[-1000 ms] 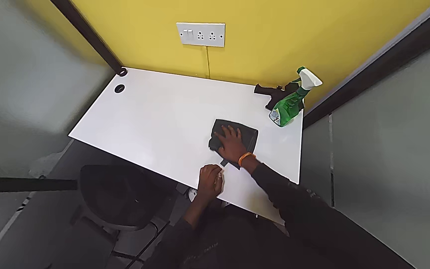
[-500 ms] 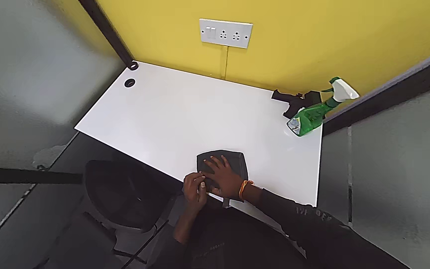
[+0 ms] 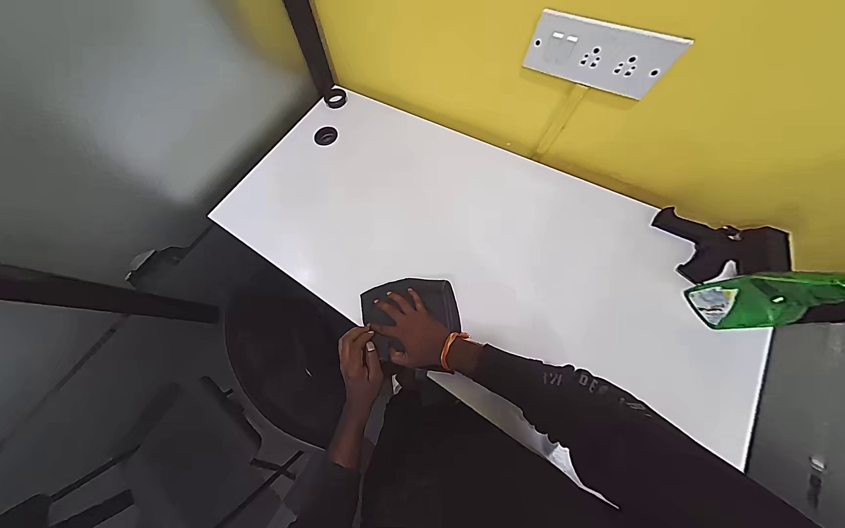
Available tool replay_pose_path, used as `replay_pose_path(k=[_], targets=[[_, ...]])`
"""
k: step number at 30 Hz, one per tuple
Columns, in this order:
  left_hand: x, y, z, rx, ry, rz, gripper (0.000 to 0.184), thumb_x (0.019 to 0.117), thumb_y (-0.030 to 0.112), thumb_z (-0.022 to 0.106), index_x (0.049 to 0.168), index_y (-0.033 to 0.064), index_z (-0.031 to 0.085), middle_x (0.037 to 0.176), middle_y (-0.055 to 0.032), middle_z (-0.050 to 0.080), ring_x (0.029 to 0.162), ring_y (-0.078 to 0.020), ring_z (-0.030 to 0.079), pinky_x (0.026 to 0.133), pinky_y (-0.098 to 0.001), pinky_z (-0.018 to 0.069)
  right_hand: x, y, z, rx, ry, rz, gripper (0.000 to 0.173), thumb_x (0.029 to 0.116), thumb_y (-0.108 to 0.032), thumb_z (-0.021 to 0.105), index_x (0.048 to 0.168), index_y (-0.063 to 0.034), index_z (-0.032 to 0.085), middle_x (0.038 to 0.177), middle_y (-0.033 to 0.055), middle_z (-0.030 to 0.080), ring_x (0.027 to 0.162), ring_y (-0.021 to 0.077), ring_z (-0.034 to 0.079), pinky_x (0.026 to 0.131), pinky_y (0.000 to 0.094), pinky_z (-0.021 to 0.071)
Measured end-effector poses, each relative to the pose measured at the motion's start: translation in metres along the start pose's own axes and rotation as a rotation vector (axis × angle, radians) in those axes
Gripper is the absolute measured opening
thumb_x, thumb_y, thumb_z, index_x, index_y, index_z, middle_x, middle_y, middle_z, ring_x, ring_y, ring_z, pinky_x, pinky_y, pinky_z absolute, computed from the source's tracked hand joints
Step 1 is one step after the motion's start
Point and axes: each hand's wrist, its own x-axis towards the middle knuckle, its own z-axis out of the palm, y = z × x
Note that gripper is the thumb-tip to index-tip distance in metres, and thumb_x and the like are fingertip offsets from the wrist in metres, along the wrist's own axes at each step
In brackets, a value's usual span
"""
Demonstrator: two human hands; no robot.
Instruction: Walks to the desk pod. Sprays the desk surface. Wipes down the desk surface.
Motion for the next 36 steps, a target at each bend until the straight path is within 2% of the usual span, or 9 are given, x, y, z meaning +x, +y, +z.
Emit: replay_pose_path(k=[3, 6, 9, 12, 18, 21, 24, 31, 36], targets=[[0.015, -0.014, -0.004, -0.02, -0.017, 0.012, 0.03, 0.1039, 0.019, 0.046, 0.11, 0.0027, 0.071, 0.12, -0.0152, 0.068, 0.122, -0.023, 0.061, 0.109, -0.038, 0.0477, 0.03, -0.01, -0.001, 0.033, 0.019, 0.034, 0.062, 0.0922, -0.051, 0.06, 0.151, -0.0332, 0.051, 0.169, 0.0104, 0.027, 0.156, 0.0446, 0.017, 0.116, 0.0788, 0.009], [0.031, -0.025, -0.003, -0.042, -0.052, 0.025, 0.028, 0.102, 0.016, 0.047, 0.109, 0.0026, 0.071, 0.119, -0.0146, 0.068, 0.121, -0.023, 0.061, 0.109, -0.0384, 0.0479, 0.042, -0.012, -0.001, 0.089, 0.075, 0.072, 0.053, 0.0924, -0.047, 0.062, 0.14, -0.0245, 0.063, 0.166, 0.0078, 0.035, 0.155, 0.0407, 0.022, 0.118, 0.0756, 0.01], [0.05, -0.033, 0.004, -0.062, -0.09, 0.062, 0.03, 0.1023, 0.016, 0.046, 0.111, 0.0025, 0.071, 0.119, -0.015, 0.068, 0.119, -0.0229, 0.061, 0.107, -0.038, 0.0488, 0.037, 0.0, -0.002, 0.133, 0.184, 0.117, 0.044, 0.0926, -0.041, 0.061, 0.132, -0.0238, 0.068, 0.16, 0.0048, 0.045, 0.153, 0.0341, 0.031, 0.121, 0.0688, 0.0167], [0.068, -0.036, 0.013, -0.109, -0.137, 0.09, 0.031, 0.1027, 0.017, 0.045, 0.112, 0.0024, 0.071, 0.119, -0.016, 0.067, 0.118, -0.024, 0.061, 0.106, -0.0388, 0.0494, 0.031, 0.032, -0.018, 0.123, 0.273, 0.276, 0.043, 0.0949, -0.038, 0.058, 0.136, -0.0283, 0.065, 0.158, 0.005, 0.048, 0.151, 0.0331, 0.035, 0.121, 0.0676, 0.0212], [0.084, -0.058, 0.031, -0.04, -0.245, 0.152, 0.037, 0.1028, 0.021, 0.041, 0.117, 0.0025, 0.07, 0.124, -0.0174, 0.067, 0.124, -0.0299, 0.059, 0.111, -0.0471, 0.0451, 0.003, 0.137, -0.054, 0.015, 0.469, 0.754, 0.046, 0.0974, -0.045, 0.056, 0.141, -0.0318, 0.063, 0.159, 0.0073, 0.046, 0.151, 0.0341, 0.036, 0.12, 0.0711, 0.018], [0.083, -0.06, 0.033, 0.065, -0.306, 0.191, 0.042, 0.1031, 0.029, 0.038, 0.119, 0.0065, 0.07, 0.125, -0.0149, 0.067, 0.124, -0.0306, 0.059, 0.112, -0.0518, 0.0413, -0.006, 0.153, -0.055, -0.017, 0.491, 0.833, 0.049, 0.097, -0.048, 0.052, 0.143, -0.0317, 0.061, 0.161, 0.0048, 0.044, 0.152, 0.032, 0.033, 0.119, 0.0718, 0.0154], [0.083, -0.059, 0.032, 0.061, -0.317, 0.179, 0.042, 0.1019, 0.028, 0.04, 0.121, 0.0047, 0.07, 0.126, -0.016, 0.067, 0.125, -0.0319, 0.059, 0.113, -0.0526, 0.0407, -0.006, 0.145, -0.047, -0.042, 0.492, 0.827, 0.051, 0.0953, -0.049, 0.05, 0.141, -0.0307, 0.062, 0.159, 0.0059, 0.046, 0.15, 0.0326, 0.035, 0.119, 0.0689, 0.0197], [0.087, -0.053, 0.028, -0.103, -0.229, 0.045, 0.039, 0.1001, 0.015, 0.04, 0.118, -0.0058, 0.067, 0.125, -0.022, 0.066, 0.125, -0.0321, 0.06, 0.11, -0.0447, 0.0476, -0.027, 0.09, -0.023, 0.019, 0.41, 0.736, 0.053, 0.0961, -0.05, 0.046, 0.146, -0.0343, 0.058, 0.162, 0.0052, 0.043, 0.154, 0.0322, 0.03, 0.121, 0.0679, 0.0162], [0.097, -0.05, 0.026, -0.185, -0.204, -0.006, 0.036, 0.0989, 0.011, 0.042, 0.117, -0.0083, 0.066, 0.127, -0.0237, 0.064, 0.126, -0.0317, 0.059, 0.11, -0.0432, 0.0478, -0.057, 0.032, 0.006, 0.066, 0.407, 0.641, 0.051, 0.0935, -0.046, 0.056, 0.144, -0.0349, 0.059, 0.162, 0.0053, 0.043, 0.153, 0.0346, 0.031, 0.121, 0.0702, 0.0154]])
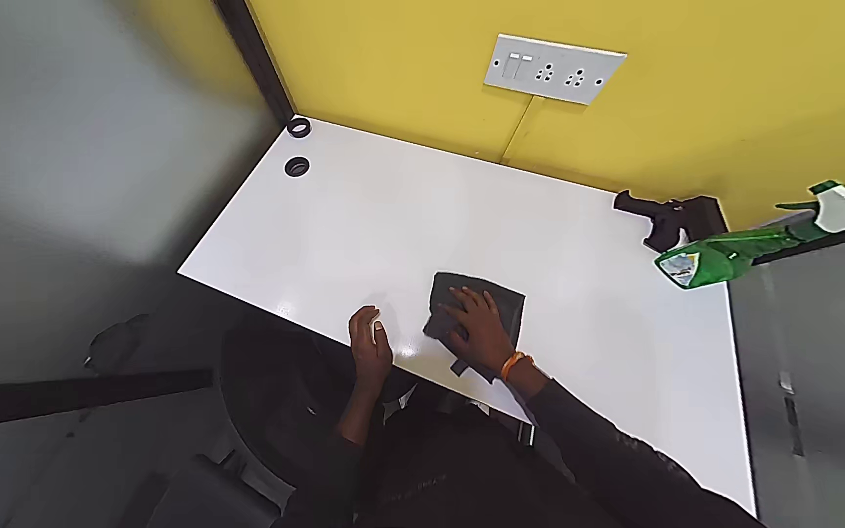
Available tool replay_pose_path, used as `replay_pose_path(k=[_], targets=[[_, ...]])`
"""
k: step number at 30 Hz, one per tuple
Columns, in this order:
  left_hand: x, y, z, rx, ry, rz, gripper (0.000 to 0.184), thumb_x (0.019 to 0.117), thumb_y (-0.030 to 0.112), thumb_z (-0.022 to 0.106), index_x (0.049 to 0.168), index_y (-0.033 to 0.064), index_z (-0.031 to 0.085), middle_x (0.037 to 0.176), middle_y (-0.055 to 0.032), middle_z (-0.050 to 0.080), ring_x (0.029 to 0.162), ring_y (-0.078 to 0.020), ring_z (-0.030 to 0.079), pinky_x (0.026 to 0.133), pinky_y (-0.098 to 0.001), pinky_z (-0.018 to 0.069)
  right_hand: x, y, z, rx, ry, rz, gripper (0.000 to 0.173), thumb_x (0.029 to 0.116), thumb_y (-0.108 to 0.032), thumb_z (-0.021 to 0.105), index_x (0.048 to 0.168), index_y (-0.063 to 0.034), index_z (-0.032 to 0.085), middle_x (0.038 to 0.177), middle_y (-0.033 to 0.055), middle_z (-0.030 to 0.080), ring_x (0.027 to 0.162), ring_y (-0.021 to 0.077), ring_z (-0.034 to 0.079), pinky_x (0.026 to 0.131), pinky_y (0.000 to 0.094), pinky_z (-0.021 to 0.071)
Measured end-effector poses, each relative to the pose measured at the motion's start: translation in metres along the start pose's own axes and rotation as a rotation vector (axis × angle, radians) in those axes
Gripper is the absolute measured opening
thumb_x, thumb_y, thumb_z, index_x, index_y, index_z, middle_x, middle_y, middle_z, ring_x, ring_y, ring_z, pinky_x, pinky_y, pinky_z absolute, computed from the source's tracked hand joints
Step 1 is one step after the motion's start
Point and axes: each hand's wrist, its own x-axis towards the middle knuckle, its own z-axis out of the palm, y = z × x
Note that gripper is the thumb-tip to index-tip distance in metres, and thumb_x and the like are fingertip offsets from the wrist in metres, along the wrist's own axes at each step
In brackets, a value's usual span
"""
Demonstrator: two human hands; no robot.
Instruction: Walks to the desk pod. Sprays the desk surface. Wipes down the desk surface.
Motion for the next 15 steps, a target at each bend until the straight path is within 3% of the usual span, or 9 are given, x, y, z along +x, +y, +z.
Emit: replay_pose_path(k=[5, 9, 15], targets=[[0.01, -0.004, 0.003, 0.077, -0.027, 0.083, 0.036, 0.0995, 0.016, 0.042, 0.114, -0.004, 0.069, 0.124, -0.0222, 0.066, 0.124, -0.0345, 0.059, 0.111, -0.0481, 0.0448, -0.056, -0.009, 0.004, 0.009, -0.058, -0.018, 0.05, 0.0915, -0.048, 0.058, 0.141, -0.038, 0.061, 0.163, 0.0013, 0.042, 0.154, 0.0304, 0.031, 0.121, 0.069, 0.0158], [0.013, -0.008, 0.006, 0.085, -0.051, 0.1, 0.036, 0.1009, 0.018, 0.043, 0.115, -0.0022, 0.069, 0.124, -0.0204, 0.067, 0.125, -0.0335, 0.059, 0.113, -0.0498, 0.0422, -0.07, 0.028, 0.001, -0.05, 0.118, 0.1, 0.052, 0.0898, -0.05, 0.057, 0.138, -0.0331, 0.064, 0.159, 0.0035, 0.048, 0.151, 0.0325, 0.037, 0.118, 0.0728, 0.0193], [0.015, -0.008, 0.01, 0.168, -0.088, 0.163, 0.036, 0.1009, 0.021, 0.043, 0.113, 0.0029, 0.071, 0.119, -0.0155, 0.07, 0.118, -0.0303, 0.063, 0.112, -0.0531, 0.0413, -0.039, 0.071, -0.022, -0.149, 0.155, 0.447, 0.08, 0.0881, -0.076, 0.042, 0.156, -0.0338, 0.046, 0.169, 0.0128, 0.028, 0.157, 0.0383, 0.021, 0.119, 0.0724, 0.0139]])
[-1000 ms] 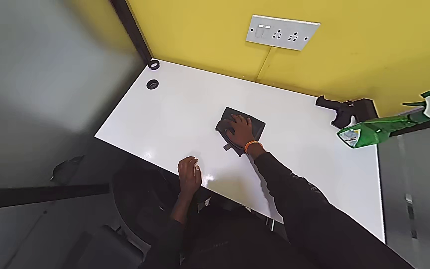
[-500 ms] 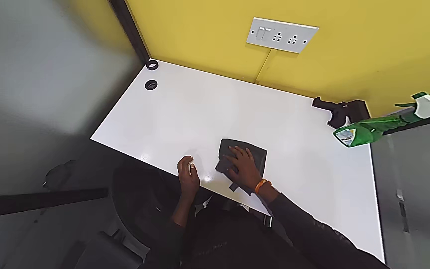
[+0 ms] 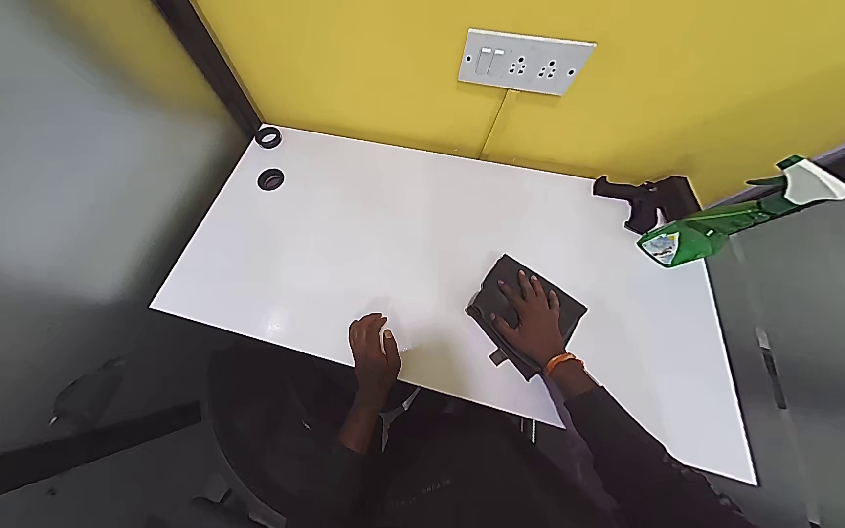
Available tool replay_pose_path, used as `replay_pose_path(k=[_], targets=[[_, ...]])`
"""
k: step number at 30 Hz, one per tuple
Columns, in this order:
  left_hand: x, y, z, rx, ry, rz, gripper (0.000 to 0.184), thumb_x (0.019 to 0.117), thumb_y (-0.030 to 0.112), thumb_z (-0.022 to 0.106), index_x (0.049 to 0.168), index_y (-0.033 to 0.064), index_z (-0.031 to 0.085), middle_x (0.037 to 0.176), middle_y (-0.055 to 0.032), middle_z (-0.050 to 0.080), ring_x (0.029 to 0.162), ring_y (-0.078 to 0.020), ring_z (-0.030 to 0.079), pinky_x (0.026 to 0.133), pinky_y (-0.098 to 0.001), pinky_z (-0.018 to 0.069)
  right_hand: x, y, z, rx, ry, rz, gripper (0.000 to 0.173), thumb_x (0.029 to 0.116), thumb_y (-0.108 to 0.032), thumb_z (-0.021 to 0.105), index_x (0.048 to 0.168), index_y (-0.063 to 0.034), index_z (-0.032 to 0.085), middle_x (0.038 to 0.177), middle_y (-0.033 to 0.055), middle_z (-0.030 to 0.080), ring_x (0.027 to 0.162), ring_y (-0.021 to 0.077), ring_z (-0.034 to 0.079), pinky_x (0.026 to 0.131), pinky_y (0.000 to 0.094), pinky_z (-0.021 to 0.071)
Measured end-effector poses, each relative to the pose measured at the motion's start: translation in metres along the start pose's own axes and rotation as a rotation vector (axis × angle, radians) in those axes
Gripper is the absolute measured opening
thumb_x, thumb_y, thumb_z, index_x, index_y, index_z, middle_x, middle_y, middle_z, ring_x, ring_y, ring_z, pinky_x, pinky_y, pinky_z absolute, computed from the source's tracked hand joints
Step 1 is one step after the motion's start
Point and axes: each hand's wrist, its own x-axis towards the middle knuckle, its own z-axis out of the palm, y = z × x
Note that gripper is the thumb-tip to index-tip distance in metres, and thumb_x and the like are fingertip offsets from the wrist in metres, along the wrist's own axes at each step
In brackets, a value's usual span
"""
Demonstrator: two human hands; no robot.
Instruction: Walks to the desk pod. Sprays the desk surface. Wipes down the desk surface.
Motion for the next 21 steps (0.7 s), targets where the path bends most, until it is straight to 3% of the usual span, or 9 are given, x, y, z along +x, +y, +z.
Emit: replay_pose_path(k=[3, 21], targets=[[-0.001, 0.001, -0.001, -0.004, -0.009, -0.007, 0.035, 0.1012, 0.022, 0.043, 0.114, 0.0043, 0.071, 0.12, -0.014, 0.07, 0.119, -0.0294, 0.064, 0.114, -0.0546, 0.0401, 0.022, -0.006, 0.0, -0.036, -0.011, 0.069, 0.086, 0.0853, -0.081, 0.04, 0.158, -0.0354, 0.041, 0.17, 0.0107, 0.027, 0.158, 0.0371, 0.02, 0.119, 0.0729, 0.0124], [-0.001, 0.001, -0.001, -0.007, -0.023, -0.065, 0.036, 0.1014, 0.023, 0.044, 0.115, 0.0048, 0.071, 0.122, -0.0134, 0.07, 0.121, -0.0292, 0.063, 0.115, -0.0542, 0.0389, 0.078, -0.024, -0.003, -0.024, -0.031, -0.018, 0.079, 0.0871, -0.077, 0.042, 0.154, -0.0344, 0.048, 0.168, 0.0109, 0.03, 0.157, 0.0388, 0.022, 0.118, 0.0741, 0.0118]])
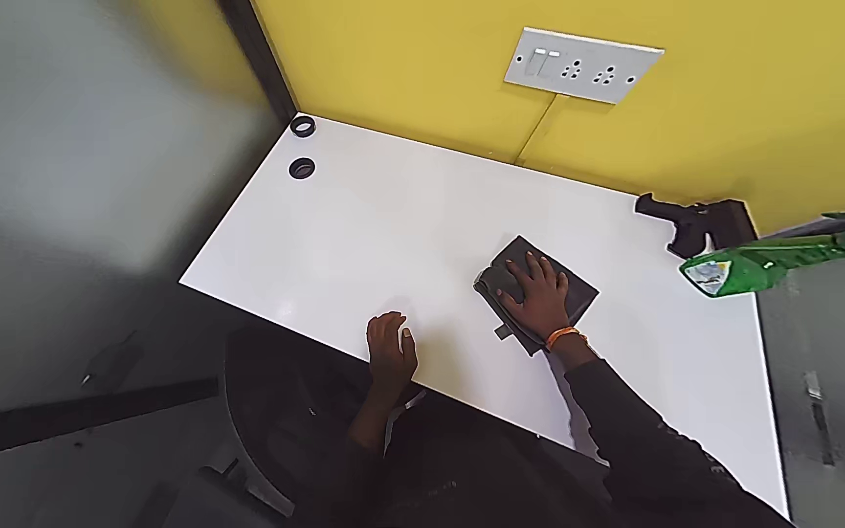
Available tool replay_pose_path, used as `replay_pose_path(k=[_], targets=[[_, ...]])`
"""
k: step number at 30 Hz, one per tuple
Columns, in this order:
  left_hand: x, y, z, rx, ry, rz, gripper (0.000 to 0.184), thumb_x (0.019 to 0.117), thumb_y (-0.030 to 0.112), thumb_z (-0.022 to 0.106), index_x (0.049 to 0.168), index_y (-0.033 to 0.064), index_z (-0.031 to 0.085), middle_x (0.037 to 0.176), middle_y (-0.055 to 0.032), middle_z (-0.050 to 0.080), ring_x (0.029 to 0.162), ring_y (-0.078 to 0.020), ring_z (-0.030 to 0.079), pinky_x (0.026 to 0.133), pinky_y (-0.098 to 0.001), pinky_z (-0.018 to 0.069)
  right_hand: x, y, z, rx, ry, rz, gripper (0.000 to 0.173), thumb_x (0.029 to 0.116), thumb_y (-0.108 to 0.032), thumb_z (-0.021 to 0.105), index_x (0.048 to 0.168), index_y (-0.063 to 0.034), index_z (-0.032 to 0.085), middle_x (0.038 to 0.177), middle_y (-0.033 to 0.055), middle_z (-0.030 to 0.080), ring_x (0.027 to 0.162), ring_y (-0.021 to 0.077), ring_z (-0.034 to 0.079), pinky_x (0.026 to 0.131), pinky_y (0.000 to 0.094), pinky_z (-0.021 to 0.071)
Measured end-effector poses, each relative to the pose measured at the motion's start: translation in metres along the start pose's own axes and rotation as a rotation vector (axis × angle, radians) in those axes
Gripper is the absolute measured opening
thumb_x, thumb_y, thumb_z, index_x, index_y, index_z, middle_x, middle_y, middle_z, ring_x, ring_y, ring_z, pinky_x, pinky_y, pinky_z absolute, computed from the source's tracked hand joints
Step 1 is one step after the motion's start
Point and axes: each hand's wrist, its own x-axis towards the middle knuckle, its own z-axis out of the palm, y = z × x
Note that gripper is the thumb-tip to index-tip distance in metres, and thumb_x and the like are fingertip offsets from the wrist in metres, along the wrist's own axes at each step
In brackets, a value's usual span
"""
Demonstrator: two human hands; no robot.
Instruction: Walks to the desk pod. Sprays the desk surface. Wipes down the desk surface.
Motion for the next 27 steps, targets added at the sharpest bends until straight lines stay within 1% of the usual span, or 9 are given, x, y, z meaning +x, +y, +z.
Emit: replay_pose_path(k=[3, 8, 11, 13, 16, 19, 22, 25, 27], targets=[[0.0, 0.0, 0.001, 0.026, -0.01, -0.017, 0.036, 0.1009, 0.023, 0.044, 0.115, 0.0051, 0.072, 0.122, -0.013, 0.07, 0.121, -0.0285, 0.063, 0.114, -0.0528, 0.0399, 0.028, -0.009, 0.003, 0.008, -0.005, -0.059, 0.078, 0.0883, -0.077, 0.041, 0.154, -0.0349, 0.048, 0.169, 0.0098, 0.028, 0.157, 0.0382, 0.019, 0.118, 0.074, 0.0114], [-0.002, -0.001, 0.006, 0.044, 0.011, -0.044, 0.034, 0.1011, 0.022, 0.046, 0.114, 0.0048, 0.072, 0.118, -0.0123, 0.071, 0.117, -0.0251, 0.064, 0.105, -0.0412, 0.0508, 0.099, -0.028, 0.005, 0.011, -0.021, -0.13, 0.073, 0.0886, -0.073, 0.049, 0.152, -0.0374, 0.05, 0.169, 0.006, 0.029, 0.157, 0.0359, 0.02, 0.118, 0.0731, 0.0137], [-0.002, -0.002, 0.006, 0.058, 0.025, -0.042, 0.034, 0.1007, 0.022, 0.045, 0.113, 0.0051, 0.072, 0.117, -0.0125, 0.071, 0.117, -0.0255, 0.065, 0.104, -0.0407, 0.0514, 0.145, -0.044, 0.006, 0.056, 0.019, -0.135, 0.069, 0.091, -0.07, 0.05, 0.151, -0.0352, 0.052, 0.168, 0.0071, 0.032, 0.155, 0.0389, 0.023, 0.115, 0.0774, 0.0155], [-0.002, -0.001, 0.005, 0.05, 0.024, -0.046, 0.033, 0.1009, 0.021, 0.045, 0.113, 0.0043, 0.071, 0.117, -0.013, 0.071, 0.117, -0.0256, 0.065, 0.105, -0.0408, 0.0511, 0.156, -0.058, 0.002, 0.112, 0.028, -0.141, 0.065, 0.0962, -0.065, 0.048, 0.152, -0.0323, 0.05, 0.169, 0.0085, 0.029, 0.156, 0.0417, 0.018, 0.113, 0.0804, 0.0146], [-0.003, 0.0, 0.004, 0.04, 0.04, -0.062, 0.032, 0.1015, 0.019, 0.045, 0.113, 0.0032, 0.071, 0.117, -0.0135, 0.07, 0.117, -0.0251, 0.064, 0.105, -0.0397, 0.0513, 0.151, -0.074, 0.005, 0.184, 0.053, -0.173, 0.058, 0.1022, -0.056, 0.046, 0.152, -0.0268, 0.05, 0.169, 0.0092, 0.028, 0.157, 0.0426, 0.014, 0.114, 0.081, 0.014], [-0.003, 0.001, 0.002, 0.011, 0.054, -0.045, 0.033, 0.1018, 0.017, 0.042, 0.112, 0.0032, 0.07, 0.116, -0.0131, 0.07, 0.115, -0.024, 0.064, 0.104, -0.0376, 0.0515, 0.145, -0.1, 0.018, 0.192, 0.045, -0.26, 0.052, 0.1005, -0.043, 0.055, 0.146, -0.0194, 0.057, 0.164, 0.0139, 0.037, 0.155, 0.0446, 0.022, 0.115, 0.0801, 0.0145], [-0.003, -0.001, 0.002, 0.01, 0.046, -0.013, 0.036, 0.1027, 0.018, 0.039, 0.113, 0.0043, 0.07, 0.116, -0.0128, 0.07, 0.116, -0.0241, 0.064, 0.106, -0.0398, 0.0495, 0.116, -0.14, 0.032, 0.169, -0.031, -0.438, 0.05, 0.0954, -0.044, 0.058, 0.14, -0.0229, 0.064, 0.161, 0.0109, 0.043, 0.154, 0.0403, 0.027, 0.119, 0.0745, 0.0126], [-0.004, -0.002, 0.002, 0.008, 0.065, -0.001, 0.038, 0.104, 0.021, 0.037, 0.114, 0.0052, 0.07, 0.12, -0.0134, 0.069, 0.123, -0.0267, 0.061, 0.111, -0.0451, 0.0443, 0.065, -0.172, 0.038, 0.186, -0.201, -0.65, 0.049, 0.0975, -0.046, 0.051, 0.143, -0.0315, 0.061, 0.164, 0.0041, 0.04, 0.158, 0.0343, 0.02, 0.122, 0.0719, 0.0092], [-0.005, -0.001, 0.002, 0.012, 0.098, -0.003, 0.04, 0.1055, 0.025, 0.034, 0.114, 0.0067, 0.069, 0.123, -0.0137, 0.067, 0.125, -0.0278, 0.058, 0.113, -0.046, 0.0413, 0.034, -0.179, 0.037, 0.196, -0.295, -0.771, 0.05, 0.098, -0.049, 0.05, 0.144, -0.0318, 0.059, 0.166, 0.0026, 0.037, 0.158, 0.0341, 0.02, 0.122, 0.072, 0.0082]])
